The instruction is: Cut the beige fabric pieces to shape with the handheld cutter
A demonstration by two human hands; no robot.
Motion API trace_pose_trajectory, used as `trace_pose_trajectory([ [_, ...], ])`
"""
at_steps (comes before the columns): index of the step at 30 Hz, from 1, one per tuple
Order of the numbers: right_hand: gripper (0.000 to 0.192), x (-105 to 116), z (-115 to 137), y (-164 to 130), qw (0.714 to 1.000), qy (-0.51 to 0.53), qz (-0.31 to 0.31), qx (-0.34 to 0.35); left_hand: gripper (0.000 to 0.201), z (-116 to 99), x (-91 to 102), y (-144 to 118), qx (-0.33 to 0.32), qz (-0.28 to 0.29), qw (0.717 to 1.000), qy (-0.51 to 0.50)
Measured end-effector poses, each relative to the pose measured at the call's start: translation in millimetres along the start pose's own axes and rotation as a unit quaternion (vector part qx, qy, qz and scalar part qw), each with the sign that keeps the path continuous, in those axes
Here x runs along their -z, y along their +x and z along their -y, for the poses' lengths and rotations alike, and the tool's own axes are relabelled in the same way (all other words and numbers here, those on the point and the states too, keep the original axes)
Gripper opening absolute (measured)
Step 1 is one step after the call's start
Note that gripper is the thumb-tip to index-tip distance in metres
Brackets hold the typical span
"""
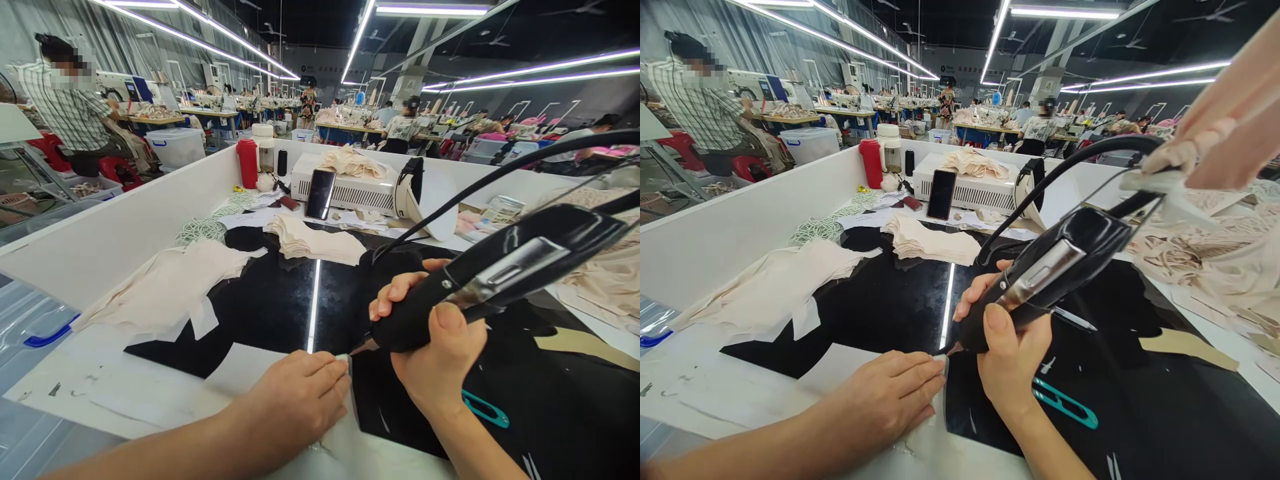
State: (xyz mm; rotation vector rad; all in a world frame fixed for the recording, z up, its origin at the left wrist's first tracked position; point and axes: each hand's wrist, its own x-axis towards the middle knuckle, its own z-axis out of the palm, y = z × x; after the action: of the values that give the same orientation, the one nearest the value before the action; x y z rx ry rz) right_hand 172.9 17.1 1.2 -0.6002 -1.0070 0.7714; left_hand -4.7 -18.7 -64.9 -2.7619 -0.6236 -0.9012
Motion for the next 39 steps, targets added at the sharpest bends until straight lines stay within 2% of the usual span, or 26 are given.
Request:
trace_pose_trajectory([
  [13, 0.049, 0.4, -4.9, -6.1, 1.0, -0.02, -0.004, -0.016, 0.026, -1.9, -0.4, 1.5, -0.004, -0.007, 1.0, 0.011],
  [18, 0.041, 1.8, -5.8, -6.7, 0.999, -0.039, 0.001, -0.014, 0.023, -1.1, -0.6, 2.0, -0.002, -0.011, 1.0, 0.013],
  [28, 0.045, -1.0, -7.3, -7.3, 1.0, -0.016, 0.007, -0.01, 0.022, -1.3, 0.9, -0.6, -0.006, 0.003, 1.0, 0.024],
  [33, 0.04, -1.3, -7.8, -7.7, 0.999, -0.03, 0.003, -0.014, 0.023, -1.6, 0.0, -0.5, -0.001, 0.009, 1.0, 0.012],
  [39, 0.039, -6.8, -7.3, -7.0, 1.0, 0.005, 0.019, -0.011, 0.024, -1.6, -1.0, -0.9, 0.006, 0.007, 1.0, 0.001],
])
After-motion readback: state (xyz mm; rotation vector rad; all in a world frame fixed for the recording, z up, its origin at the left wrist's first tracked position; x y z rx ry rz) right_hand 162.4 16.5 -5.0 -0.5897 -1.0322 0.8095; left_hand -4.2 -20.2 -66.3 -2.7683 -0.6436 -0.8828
